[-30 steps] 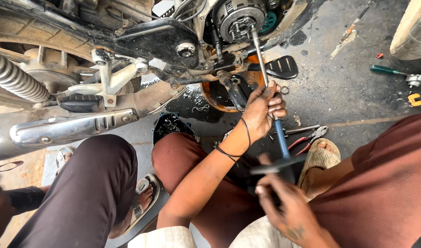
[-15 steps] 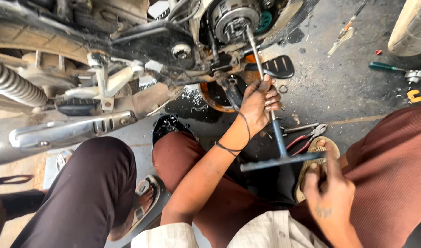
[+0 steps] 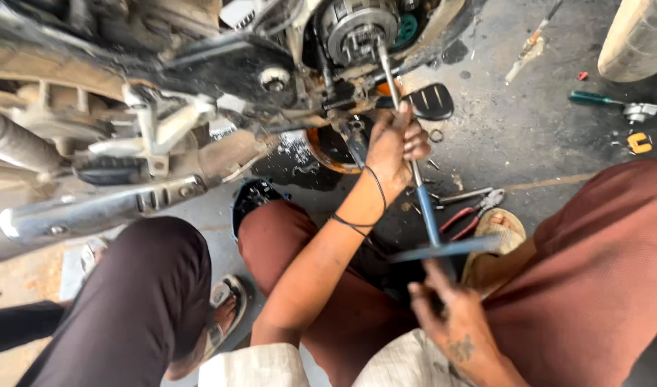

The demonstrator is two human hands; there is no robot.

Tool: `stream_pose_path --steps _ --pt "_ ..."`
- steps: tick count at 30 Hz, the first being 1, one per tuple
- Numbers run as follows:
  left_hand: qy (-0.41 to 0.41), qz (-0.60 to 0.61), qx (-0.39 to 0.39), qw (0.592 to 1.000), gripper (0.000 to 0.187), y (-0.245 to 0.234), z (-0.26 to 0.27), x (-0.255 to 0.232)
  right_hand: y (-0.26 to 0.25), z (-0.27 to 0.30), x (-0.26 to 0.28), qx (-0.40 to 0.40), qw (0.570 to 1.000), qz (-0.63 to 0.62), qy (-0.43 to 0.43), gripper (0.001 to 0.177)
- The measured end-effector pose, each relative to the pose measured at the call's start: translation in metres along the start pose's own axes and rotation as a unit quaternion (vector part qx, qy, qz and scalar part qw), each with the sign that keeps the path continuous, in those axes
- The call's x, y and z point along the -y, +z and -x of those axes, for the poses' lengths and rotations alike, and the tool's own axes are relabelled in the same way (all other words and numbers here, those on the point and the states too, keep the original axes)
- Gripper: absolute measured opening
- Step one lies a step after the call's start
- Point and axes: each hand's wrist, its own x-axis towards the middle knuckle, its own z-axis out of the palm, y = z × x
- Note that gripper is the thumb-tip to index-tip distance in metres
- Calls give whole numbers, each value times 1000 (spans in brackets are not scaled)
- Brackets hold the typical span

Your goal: The person uses a T-handle wrench to loosen and remove bolts from a motorcycle's clutch assembly while sitting on the ground with an assistant.

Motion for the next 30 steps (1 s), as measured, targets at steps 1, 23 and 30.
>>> stream_pose_path --steps 1,23,30 --pt "12 24 25 999 21 -1 -2 1 -2 7 3 3 1000 2 4 64" --pt "31 -16 15 999 20 -9 -22 -3 -14 -19 -21 -9 990 139 4 25" --pt "25 -7 7 1000 20 -11 -26 -8 -24 -17 2 -279 913 79 -288 33"
